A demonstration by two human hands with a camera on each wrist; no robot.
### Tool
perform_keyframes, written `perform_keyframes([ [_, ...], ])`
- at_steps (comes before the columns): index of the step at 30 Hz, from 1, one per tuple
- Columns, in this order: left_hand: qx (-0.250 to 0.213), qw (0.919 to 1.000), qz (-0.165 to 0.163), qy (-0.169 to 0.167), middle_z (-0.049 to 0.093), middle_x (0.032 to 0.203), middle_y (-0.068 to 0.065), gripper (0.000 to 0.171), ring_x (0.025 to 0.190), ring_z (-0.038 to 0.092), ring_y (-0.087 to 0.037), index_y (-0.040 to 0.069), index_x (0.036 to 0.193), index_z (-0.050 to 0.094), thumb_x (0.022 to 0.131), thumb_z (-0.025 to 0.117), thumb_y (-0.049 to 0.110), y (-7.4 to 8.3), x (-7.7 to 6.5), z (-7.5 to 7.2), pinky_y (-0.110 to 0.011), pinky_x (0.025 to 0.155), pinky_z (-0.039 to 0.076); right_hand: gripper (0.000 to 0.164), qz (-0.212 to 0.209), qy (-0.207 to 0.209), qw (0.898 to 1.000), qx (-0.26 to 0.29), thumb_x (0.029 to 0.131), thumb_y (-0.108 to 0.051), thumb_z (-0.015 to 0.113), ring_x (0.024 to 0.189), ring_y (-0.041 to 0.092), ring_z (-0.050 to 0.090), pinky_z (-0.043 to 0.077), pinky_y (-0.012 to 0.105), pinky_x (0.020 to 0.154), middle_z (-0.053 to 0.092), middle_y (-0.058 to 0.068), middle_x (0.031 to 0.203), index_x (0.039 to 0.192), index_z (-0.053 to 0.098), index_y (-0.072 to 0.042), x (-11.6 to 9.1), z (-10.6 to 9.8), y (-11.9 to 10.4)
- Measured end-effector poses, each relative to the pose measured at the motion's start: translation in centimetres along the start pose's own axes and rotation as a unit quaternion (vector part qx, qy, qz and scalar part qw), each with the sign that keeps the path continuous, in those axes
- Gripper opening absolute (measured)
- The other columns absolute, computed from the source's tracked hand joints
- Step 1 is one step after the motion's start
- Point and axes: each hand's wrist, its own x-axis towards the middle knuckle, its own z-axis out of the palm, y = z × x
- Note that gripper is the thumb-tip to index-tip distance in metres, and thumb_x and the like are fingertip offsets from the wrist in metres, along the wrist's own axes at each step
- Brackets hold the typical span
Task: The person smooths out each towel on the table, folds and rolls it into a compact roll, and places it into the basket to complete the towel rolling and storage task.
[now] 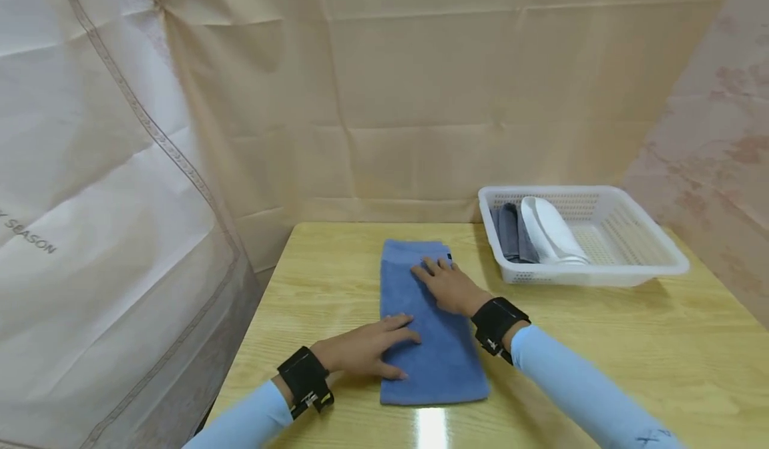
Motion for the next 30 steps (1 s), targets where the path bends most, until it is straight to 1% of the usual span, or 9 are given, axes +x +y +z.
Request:
perform_keyframes([
  [3,0.005,1.0000,-0.003,0.000,0.022,0.168,-0.012,0.060,0.154,0.018,-0.037,0.026,0.150,0.049,0.098,0.069,0.047,-0.6,-0.4,-0.2,-0.052,0.121,0.024,0.052,-0.050,0.061,0.997,-0.013,0.096,-0.001,0.068,0.131,0.051,0.049,0.042,0.066,0.103,0.051,0.025,0.145,0.146,0.054,-0.007,-1.1,-0.6,-0.5],
  [5,0.005,0.9999,0.002,0.009,0.025,0.167,-0.011,0.054,0.154,0.018,-0.037,0.025,0.147,0.052,0.099,0.070,0.043,-1.0,-0.8,-0.1,-0.053,0.121,0.021,0.043,-0.086,0.095,0.992,-0.003,0.093,-0.001,0.071,0.118,0.041,0.057,0.049,0.056,0.097,0.059,0.018,0.130,0.134,0.061,-0.009,-2.5,-1.0,-1.2],
  [7,0.004,0.9996,0.017,0.022,0.030,0.165,-0.010,0.045,0.154,0.021,-0.036,0.023,0.140,0.057,0.100,0.070,0.039,-1.1,-1.2,0.0,-0.053,0.122,0.021,0.032,-0.124,0.120,0.985,0.022,0.091,-0.007,0.074,0.101,0.028,0.058,0.051,0.044,0.086,0.058,0.009,0.112,0.121,0.064,-0.010,-4.4,-1.1,-2.1],
  [11,0.019,0.9959,0.069,0.056,0.048,0.150,-0.004,0.026,0.144,0.038,-0.025,0.023,0.119,0.066,0.098,0.071,0.039,-0.8,-2.2,0.4,-0.042,0.117,0.034,0.025,-0.178,0.117,0.974,0.078,0.092,-0.030,0.078,0.086,0.010,0.044,0.043,0.029,0.074,0.045,-0.007,0.097,0.109,0.063,-0.018,-8.7,-0.9,-4.2],
  [14,0.035,0.9918,0.098,0.074,0.054,0.131,0.005,0.028,0.123,0.045,-0.012,0.027,0.106,0.068,0.093,0.075,0.050,-0.3,-2.8,0.7,-0.030,0.104,0.043,0.032,-0.196,0.095,0.972,0.093,0.092,-0.045,0.077,0.087,0.005,0.040,0.041,0.024,0.075,0.041,-0.012,0.098,0.108,0.062,-0.021,-11.3,-0.4,-5.3],
  [18,0.054,0.9893,0.114,0.073,0.050,0.114,0.011,0.036,0.104,0.041,-0.006,0.029,0.104,0.067,0.087,0.077,0.058,0.1,-3.2,0.9,-0.021,0.090,0.040,0.034,-0.200,0.088,0.972,0.089,0.091,-0.042,0.079,0.089,0.004,0.041,0.043,0.023,0.076,0.043,-0.012,0.100,0.112,0.064,-0.020,-13.5,0.3,-5.6],
  [24,0.064,0.9901,0.103,0.071,0.052,0.106,0.012,0.025,0.099,0.044,-0.004,0.026,0.106,0.066,0.092,0.078,0.043,0.0,-3.5,1.0,-0.017,0.088,0.040,0.031,-0.194,0.112,0.970,0.089,0.090,-0.019,0.081,0.091,0.004,0.048,0.047,0.020,0.075,0.050,-0.008,0.104,0.118,0.069,-0.013,-14.6,1.4,-5.2],
  [27,0.068,0.9900,0.098,0.075,0.055,0.104,0.011,0.020,0.096,0.047,-0.003,0.024,0.107,0.067,0.095,0.075,0.038,0.1,-3.6,0.8,-0.015,0.084,0.041,0.027,-0.180,0.108,0.970,0.126,0.092,-0.010,0.076,0.095,0.005,0.057,0.051,0.019,0.077,0.058,-0.005,0.107,0.119,0.071,-0.009,-14.7,1.6,-4.9],
  [30,0.064,0.9903,0.089,0.085,0.061,0.105,0.010,0.019,0.093,0.052,-0.002,0.020,0.113,0.070,0.100,0.069,0.034,0.2,-3.6,0.5,-0.014,0.082,0.044,0.024,-0.135,0.074,0.965,0.211,0.096,-0.007,0.070,0.100,0.007,0.064,0.054,0.021,0.079,0.066,-0.003,0.112,0.120,0.071,-0.009,-14.5,1.5,-4.4],
])
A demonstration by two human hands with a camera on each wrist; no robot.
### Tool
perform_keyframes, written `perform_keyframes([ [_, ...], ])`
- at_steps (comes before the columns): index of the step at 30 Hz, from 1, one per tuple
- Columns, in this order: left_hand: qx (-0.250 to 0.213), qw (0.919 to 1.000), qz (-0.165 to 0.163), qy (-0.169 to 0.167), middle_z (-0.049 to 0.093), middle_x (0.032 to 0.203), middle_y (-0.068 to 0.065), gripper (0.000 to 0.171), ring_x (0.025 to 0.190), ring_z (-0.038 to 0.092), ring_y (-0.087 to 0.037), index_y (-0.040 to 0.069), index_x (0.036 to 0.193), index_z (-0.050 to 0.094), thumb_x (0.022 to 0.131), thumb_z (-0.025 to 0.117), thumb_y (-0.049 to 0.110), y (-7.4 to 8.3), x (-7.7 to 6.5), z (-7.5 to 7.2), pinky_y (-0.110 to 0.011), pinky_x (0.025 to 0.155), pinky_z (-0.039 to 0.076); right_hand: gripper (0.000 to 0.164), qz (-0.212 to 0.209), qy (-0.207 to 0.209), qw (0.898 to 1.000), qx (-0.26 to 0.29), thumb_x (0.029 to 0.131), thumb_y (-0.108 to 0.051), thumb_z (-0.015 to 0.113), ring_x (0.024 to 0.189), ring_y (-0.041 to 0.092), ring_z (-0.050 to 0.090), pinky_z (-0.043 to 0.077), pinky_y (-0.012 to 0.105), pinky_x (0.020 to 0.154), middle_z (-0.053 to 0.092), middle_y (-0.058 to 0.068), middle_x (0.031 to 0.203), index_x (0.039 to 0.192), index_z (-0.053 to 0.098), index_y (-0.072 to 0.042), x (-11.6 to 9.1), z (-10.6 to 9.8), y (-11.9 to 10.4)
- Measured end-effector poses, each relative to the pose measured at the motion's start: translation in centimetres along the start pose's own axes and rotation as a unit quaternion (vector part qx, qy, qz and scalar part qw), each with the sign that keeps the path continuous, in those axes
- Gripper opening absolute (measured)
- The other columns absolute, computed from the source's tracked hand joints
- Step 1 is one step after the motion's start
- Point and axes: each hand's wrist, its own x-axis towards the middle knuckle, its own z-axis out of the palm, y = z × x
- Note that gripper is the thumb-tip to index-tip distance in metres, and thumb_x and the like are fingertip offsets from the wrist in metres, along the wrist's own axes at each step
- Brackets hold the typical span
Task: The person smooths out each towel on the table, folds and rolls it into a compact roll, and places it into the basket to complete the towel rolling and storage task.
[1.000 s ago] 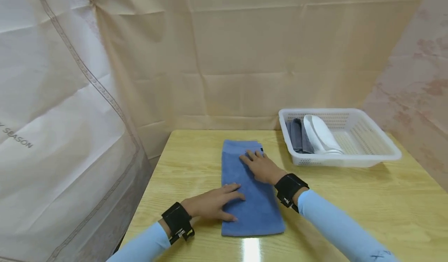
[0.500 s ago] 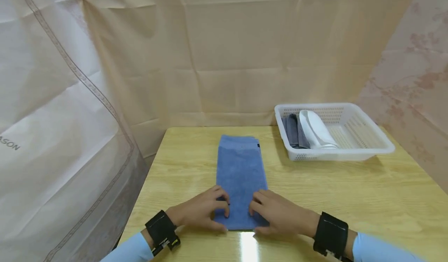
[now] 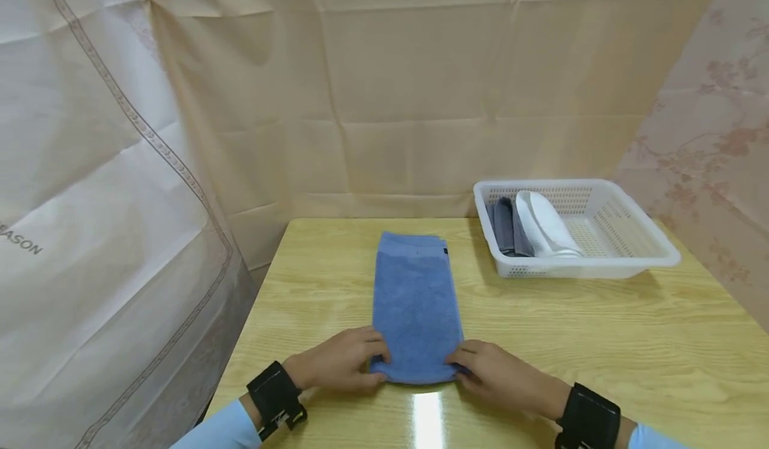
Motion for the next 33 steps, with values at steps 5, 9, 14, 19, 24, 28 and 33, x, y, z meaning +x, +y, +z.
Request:
perform_keyframes([
  [5,-0.049,0.9974,-0.050,0.018,0.069,0.112,0.005,0.028,0.085,0.058,0.001,0.012,0.131,0.066,0.107,0.059,0.025,0.0,0.4,-0.4,-0.015,0.075,0.049,0.021,0.093,0.004,0.985,0.144,0.100,-0.007,0.067,0.089,0.004,0.065,0.056,0.025,0.072,0.071,-0.005,0.102,0.120,0.064,-0.013,0.4,-0.5,1.0],
  [9,-0.075,0.9939,-0.070,0.040,0.070,0.114,0.005,0.027,0.085,0.059,0.001,0.013,0.131,0.065,0.105,0.060,0.016,-0.1,0.7,-0.5,-0.015,0.073,0.049,0.022,0.104,0.030,0.979,0.172,0.099,-0.005,0.068,0.080,0.003,0.063,0.054,0.025,0.066,0.069,-0.006,0.091,0.115,0.059,-0.016,0.5,-0.4,1.6],
  [14,-0.066,0.9940,-0.063,0.060,0.066,0.109,0.002,0.014,0.097,0.062,-0.003,0.011,0.112,0.072,0.100,0.067,0.009,-0.4,0.8,-0.3,-0.013,0.080,0.051,0.016,0.135,0.049,0.974,0.176,0.097,-0.003,0.070,0.075,0.003,0.059,0.052,0.025,0.064,0.066,-0.007,0.090,0.106,0.065,-0.014,0.8,-0.3,1.7],
  [19,-0.039,0.9945,-0.069,0.069,0.059,0.103,0.005,0.007,0.091,0.055,-0.003,0.013,0.101,0.073,0.096,0.071,0.008,-0.7,0.8,0.0,-0.013,0.076,0.049,0.009,0.156,0.074,0.978,0.119,0.093,-0.005,0.076,0.071,0.000,0.053,0.049,0.023,0.061,0.062,-0.010,0.087,0.096,0.077,-0.014,1.2,-0.4,1.7],
  [24,0.017,0.9940,-0.051,0.095,0.058,0.096,0.008,0.012,0.090,0.049,-0.008,0.018,0.090,0.069,0.091,0.075,0.007,-0.8,1.0,0.2,-0.019,0.079,0.046,0.008,0.116,0.086,0.989,0.027,0.088,-0.006,0.081,0.082,0.005,0.055,0.052,0.023,0.068,0.057,-0.008,0.092,0.091,0.081,-0.013,1.4,-0.3,1.7],
  [28,0.012,0.9959,-0.005,0.089,0.064,0.097,0.008,0.018,0.093,0.055,-0.007,0.017,0.096,0.073,0.091,0.072,0.000,-1.0,1.2,0.4,-0.018,0.085,0.046,0.014,0.010,0.111,0.989,-0.102,0.079,-0.001,0.086,0.080,0.009,0.048,0.048,0.021,0.067,0.055,-0.006,0.090,0.083,0.080,-0.013,1.8,0.0,1.4],
  [33,0.039,0.9977,0.003,0.055,0.065,0.099,0.008,0.011,0.092,0.055,-0.006,0.018,0.103,0.076,0.094,0.072,0.012,-0.8,1.3,0.3,-0.017,0.083,0.046,0.019,-0.066,0.089,0.971,-0.214,0.085,-0.016,0.085,0.076,0.011,0.047,0.043,0.025,0.064,0.053,-0.004,0.085,0.071,0.072,-0.013,2.4,-0.2,-0.1],
])
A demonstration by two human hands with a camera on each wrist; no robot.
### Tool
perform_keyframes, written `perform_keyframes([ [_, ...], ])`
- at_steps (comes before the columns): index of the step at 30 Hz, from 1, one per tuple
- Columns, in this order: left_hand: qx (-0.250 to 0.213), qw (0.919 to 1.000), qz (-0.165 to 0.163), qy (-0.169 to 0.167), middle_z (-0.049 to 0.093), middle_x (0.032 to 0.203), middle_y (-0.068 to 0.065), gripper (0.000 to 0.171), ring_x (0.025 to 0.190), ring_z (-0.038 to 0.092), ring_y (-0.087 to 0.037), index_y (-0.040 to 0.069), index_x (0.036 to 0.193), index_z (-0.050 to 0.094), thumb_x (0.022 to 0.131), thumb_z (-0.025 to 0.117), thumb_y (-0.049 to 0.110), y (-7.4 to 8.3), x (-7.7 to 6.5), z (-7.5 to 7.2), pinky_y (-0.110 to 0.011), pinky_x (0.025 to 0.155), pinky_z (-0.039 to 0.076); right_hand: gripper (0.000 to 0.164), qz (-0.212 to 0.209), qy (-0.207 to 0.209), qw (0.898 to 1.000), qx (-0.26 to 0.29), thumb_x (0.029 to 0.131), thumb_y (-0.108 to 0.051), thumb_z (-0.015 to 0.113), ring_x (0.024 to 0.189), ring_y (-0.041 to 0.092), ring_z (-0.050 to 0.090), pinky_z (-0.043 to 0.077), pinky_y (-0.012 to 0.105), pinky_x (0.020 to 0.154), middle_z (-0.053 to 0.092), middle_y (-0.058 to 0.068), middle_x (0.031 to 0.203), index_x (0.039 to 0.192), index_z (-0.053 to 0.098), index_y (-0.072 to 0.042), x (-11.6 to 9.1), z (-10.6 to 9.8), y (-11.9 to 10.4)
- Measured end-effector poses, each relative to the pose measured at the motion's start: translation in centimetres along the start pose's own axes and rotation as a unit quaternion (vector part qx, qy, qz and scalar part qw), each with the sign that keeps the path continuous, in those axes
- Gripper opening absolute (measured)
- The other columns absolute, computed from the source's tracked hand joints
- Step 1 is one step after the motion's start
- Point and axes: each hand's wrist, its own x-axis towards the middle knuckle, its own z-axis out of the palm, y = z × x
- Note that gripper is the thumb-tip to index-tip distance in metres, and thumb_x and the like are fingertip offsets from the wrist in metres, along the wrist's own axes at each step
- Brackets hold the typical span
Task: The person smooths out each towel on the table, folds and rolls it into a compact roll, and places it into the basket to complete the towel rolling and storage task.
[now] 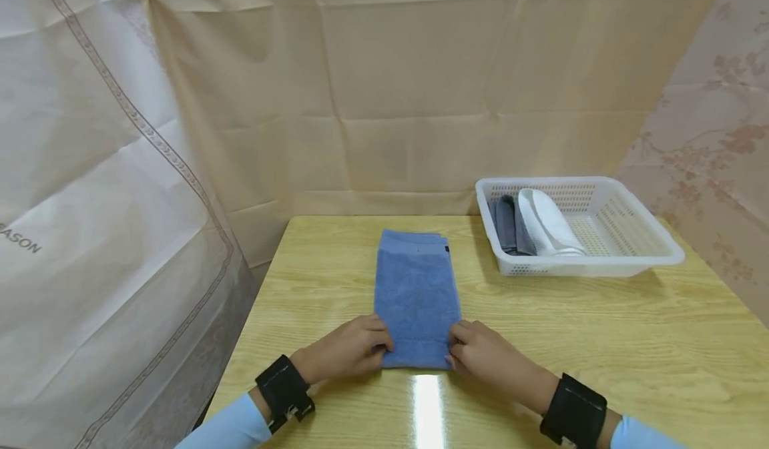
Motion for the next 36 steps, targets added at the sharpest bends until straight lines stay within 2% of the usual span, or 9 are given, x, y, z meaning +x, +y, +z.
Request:
perform_keyframes([
  [4,0.024,0.9994,-0.005,-0.024,0.063,0.101,0.007,0.025,0.093,0.054,-0.007,0.018,0.107,0.074,0.091,0.081,0.036,0.3,0.0,-0.3,-0.023,0.082,0.047,0.037,-0.009,-0.048,0.998,-0.038,0.088,-0.040,0.082,0.079,0.014,0.047,0.044,0.031,0.067,0.054,-0.002,0.089,0.070,0.069,-0.009,0.2,-0.6,-0.9],
  [11,0.051,0.9986,0.002,-0.017,0.064,0.103,0.004,0.031,0.096,0.059,-0.010,0.016,0.108,0.071,0.085,0.087,0.031,0.7,-0.1,-0.2,-0.025,0.087,0.050,0.010,-0.043,-0.036,0.995,-0.086,0.081,0.000,0.079,0.089,0.020,0.050,0.049,0.033,0.075,0.057,0.008,0.102,0.089,0.072,0.001,0.0,0.0,-1.0],
  [15,0.047,0.9987,-0.015,-0.015,0.066,0.104,0.003,0.026,0.096,0.061,-0.009,0.013,0.110,0.072,0.089,0.082,0.022,0.8,0.0,-0.2,-0.023,0.086,0.051,0.016,0.020,-0.052,0.998,-0.018,0.086,-0.004,0.080,0.089,0.019,0.056,0.053,0.031,0.075,0.059,0.008,0.099,0.099,0.072,0.002,-0.4,0.2,-0.8],
  [18,0.018,0.9986,-0.046,-0.016,0.068,0.106,0.001,0.026,0.096,0.063,-0.007,0.010,0.117,0.070,0.092,0.076,0.016,0.9,0.1,-0.2,-0.020,0.084,0.052,0.020,0.090,-0.074,0.992,0.059,0.089,-0.011,0.080,0.089,0.019,0.063,0.056,0.030,0.074,0.064,0.006,0.097,0.105,0.073,0.000,-0.5,0.1,-0.2],
  [23,-0.040,0.9964,-0.074,0.005,0.069,0.109,-0.001,0.034,0.082,0.057,-0.003,0.010,0.129,0.061,0.097,0.069,0.010,0.7,0.1,-0.1,-0.014,0.071,0.048,0.017,0.165,-0.094,0.963,0.193,0.095,-0.011,0.075,0.082,0.011,0.066,0.055,0.029,0.069,0.071,0.003,0.094,0.108,0.075,-0.001,-0.4,0.0,1.4],
  [27,-0.063,0.9951,-0.070,0.031,0.066,0.106,0.002,0.034,0.072,0.049,-0.003,0.013,0.131,0.060,0.098,0.065,0.006,0.4,0.0,0.2,-0.014,0.062,0.043,0.021,0.237,-0.097,0.917,0.307,0.097,-0.014,0.073,0.073,0.003,0.063,0.051,0.026,0.062,0.072,-0.002,0.088,0.113,0.071,-0.001,-0.4,0.1,2.6],
  [31,-0.095,0.9893,-0.102,0.042,0.062,0.109,0.005,0.027,0.078,0.051,-0.004,0.018,0.126,0.065,0.101,0.062,0.008,-0.1,0.2,0.3,-0.017,0.066,0.046,0.018,0.298,-0.092,0.877,0.365,0.097,-0.018,0.074,0.060,0.004,0.055,0.044,0.024,0.053,0.070,-0.004,0.077,0.108,0.064,-0.007,-0.3,0.3,3.2],
  [33,-0.110,0.9849,-0.127,0.044,0.061,0.112,0.005,0.024,0.084,0.053,-0.005,0.019,0.123,0.069,0.102,0.061,0.010,-0.5,0.5,0.3,-0.019,0.070,0.048,0.017,0.319,-0.089,0.866,0.374,0.097,-0.019,0.073,0.055,0.005,0.048,0.038,0.023,0.050,0.068,-0.004,0.071,0.105,0.062,-0.010,0.0,0.4,3.2],
  [36,-0.118,0.9811,-0.148,0.043,0.060,0.112,0.005,0.021,0.089,0.055,-0.007,0.018,0.120,0.073,0.103,0.062,0.011,-0.9,0.8,0.1,-0.021,0.072,0.050,0.014,0.334,-0.083,0.861,0.374,0.096,-0.017,0.072,0.052,0.005,0.042,0.034,0.022,0.050,0.062,-0.004,0.064,0.103,0.061,-0.012,0.3,0.6,3.1],
])
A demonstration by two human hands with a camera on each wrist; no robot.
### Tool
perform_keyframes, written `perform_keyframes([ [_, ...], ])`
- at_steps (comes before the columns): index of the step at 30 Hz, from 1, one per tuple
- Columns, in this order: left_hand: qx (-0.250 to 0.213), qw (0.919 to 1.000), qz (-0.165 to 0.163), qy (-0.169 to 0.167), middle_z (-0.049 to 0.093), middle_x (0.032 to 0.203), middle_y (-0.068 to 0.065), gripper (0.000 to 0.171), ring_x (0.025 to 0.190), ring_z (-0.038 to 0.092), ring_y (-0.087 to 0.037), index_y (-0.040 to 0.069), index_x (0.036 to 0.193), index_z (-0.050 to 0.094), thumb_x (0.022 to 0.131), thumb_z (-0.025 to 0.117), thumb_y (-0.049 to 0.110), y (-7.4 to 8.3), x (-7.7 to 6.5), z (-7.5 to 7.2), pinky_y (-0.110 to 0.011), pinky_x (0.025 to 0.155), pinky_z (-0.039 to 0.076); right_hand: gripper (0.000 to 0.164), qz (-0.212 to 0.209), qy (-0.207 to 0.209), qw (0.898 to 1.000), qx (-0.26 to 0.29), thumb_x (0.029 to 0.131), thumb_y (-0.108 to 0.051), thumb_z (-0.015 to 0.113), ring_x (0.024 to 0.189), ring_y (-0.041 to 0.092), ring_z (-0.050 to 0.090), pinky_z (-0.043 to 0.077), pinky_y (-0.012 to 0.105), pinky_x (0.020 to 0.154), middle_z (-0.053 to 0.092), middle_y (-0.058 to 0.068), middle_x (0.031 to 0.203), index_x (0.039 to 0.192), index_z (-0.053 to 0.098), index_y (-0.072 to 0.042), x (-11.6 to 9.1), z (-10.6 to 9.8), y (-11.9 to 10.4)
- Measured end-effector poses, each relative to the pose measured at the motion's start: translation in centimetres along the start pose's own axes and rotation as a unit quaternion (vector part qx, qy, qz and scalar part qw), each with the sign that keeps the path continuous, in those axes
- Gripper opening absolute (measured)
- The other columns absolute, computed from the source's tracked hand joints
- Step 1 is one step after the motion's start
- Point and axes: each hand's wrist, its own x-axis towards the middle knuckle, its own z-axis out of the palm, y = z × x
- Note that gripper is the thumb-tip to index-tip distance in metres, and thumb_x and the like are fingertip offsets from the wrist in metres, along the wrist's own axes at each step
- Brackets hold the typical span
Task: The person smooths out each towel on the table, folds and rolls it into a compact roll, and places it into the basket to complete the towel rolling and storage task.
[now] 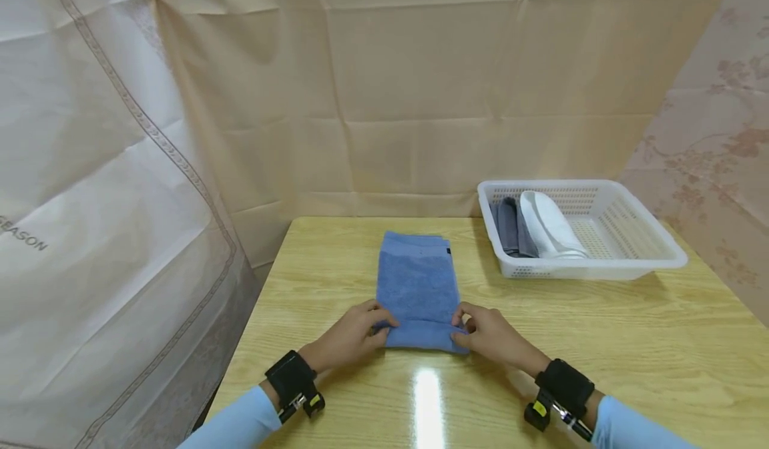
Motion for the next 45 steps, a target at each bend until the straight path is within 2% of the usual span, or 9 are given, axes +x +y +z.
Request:
perform_keyframes([
  [4,0.018,0.9998,-0.009,0.005,0.062,0.108,0.005,0.019,0.086,0.053,-0.007,0.016,0.115,0.077,0.101,0.064,0.012,-0.1,0.3,-0.1,-0.022,0.069,0.047,0.011,0.002,0.012,1.000,-0.015,0.094,-0.013,0.068,0.050,0.004,0.038,0.032,0.022,0.050,0.053,-0.008,0.058,0.101,0.060,-0.015,0.3,0.3,-0.4],
  [9,0.105,0.9932,0.019,0.046,0.063,0.099,0.003,0.017,0.082,0.044,-0.011,0.014,0.109,0.081,0.096,0.071,0.012,0.1,0.5,0.2,-0.021,0.066,0.041,0.009,-0.035,0.052,0.994,-0.093,0.089,-0.011,0.069,0.052,0.004,0.039,0.033,0.023,0.050,0.050,-0.010,0.061,0.092,0.064,-0.017,0.7,0.5,-1.0],
  [15,0.164,0.9819,0.069,0.067,0.065,0.094,0.001,0.014,0.082,0.055,-0.012,0.012,0.103,0.079,0.094,0.071,0.004,0.4,0.8,0.5,-0.021,0.071,0.047,0.022,-0.152,0.144,0.951,-0.229,0.079,0.002,0.079,0.076,0.014,0.041,0.040,0.030,0.066,0.047,-0.003,0.083,0.084,0.065,-0.015,1.2,1.5,-1.4],
  [20,0.167,0.9811,0.081,0.056,0.067,0.092,0.004,0.015,0.083,0.056,-0.011,0.015,0.096,0.078,0.093,0.069,0.003,0.3,0.8,0.4,-0.023,0.073,0.049,0.025,-0.239,0.110,0.932,-0.249,0.080,0.018,0.073,0.083,0.017,0.055,0.051,0.025,0.071,0.056,0.004,0.090,0.092,0.071,-0.003,0.7,2.4,-1.7],
  [25,0.213,0.9695,0.114,0.042,0.071,0.094,0.003,0.014,0.087,0.059,-0.013,0.014,0.103,0.082,0.093,0.074,0.020,0.3,0.3,0.1,-0.028,0.076,0.050,0.020,-0.257,0.089,0.895,-0.353,0.084,-0.006,0.084,0.089,0.019,0.060,0.055,0.027,0.075,0.061,0.005,0.096,0.100,0.072,-0.002,0.2,2.2,-1.9],
  [29,0.244,0.9617,0.122,0.027,0.070,0.100,0.001,0.034,0.094,0.062,-0.016,0.010,0.111,0.080,0.088,0.084,0.035,0.5,-0.1,0.0,-0.032,0.080,0.052,0.034,-0.263,0.059,0.884,-0.383,0.084,-0.010,0.086,0.099,0.021,0.061,0.056,0.031,0.082,0.060,0.007,0.106,0.110,0.065,-0.001,0.1,1.8,-1.5],
  [32,0.240,0.9639,0.115,0.015,0.070,0.103,0.000,0.033,0.097,0.062,-0.017,0.009,0.113,0.078,0.088,0.085,0.030,0.6,-0.1,0.1,-0.032,0.083,0.053,0.036,-0.271,0.054,0.875,-0.397,0.085,-0.007,0.084,0.101,0.022,0.061,0.056,0.031,0.083,0.059,0.008,0.107,0.113,0.061,-0.001,0.3,1.7,-1.2],
  [39,0.225,0.9701,0.089,0.011,0.070,0.109,-0.005,0.027,0.102,0.064,-0.019,0.004,0.118,0.074,0.096,0.074,0.019,0.6,-0.1,0.2,-0.031,0.089,0.054,0.034,-0.284,0.076,0.869,-0.397,0.085,-0.003,0.080,0.097,0.023,0.063,0.056,0.033,0.081,0.062,0.010,0.104,0.114,0.062,0.000,0.8,1.8,-0.7],
  [45,0.204,0.9758,0.079,0.006,0.070,0.108,-0.006,0.028,0.098,0.063,-0.017,0.002,0.122,0.070,0.099,0.068,0.017,0.4,-0.1,0.0,-0.029,0.086,0.054,0.036,-0.256,0.070,0.905,-0.332,0.083,-0.003,0.074,0.095,0.022,0.065,0.057,0.032,0.079,0.065,0.010,0.104,0.118,0.067,0.003,1.1,1.3,-0.2],
])
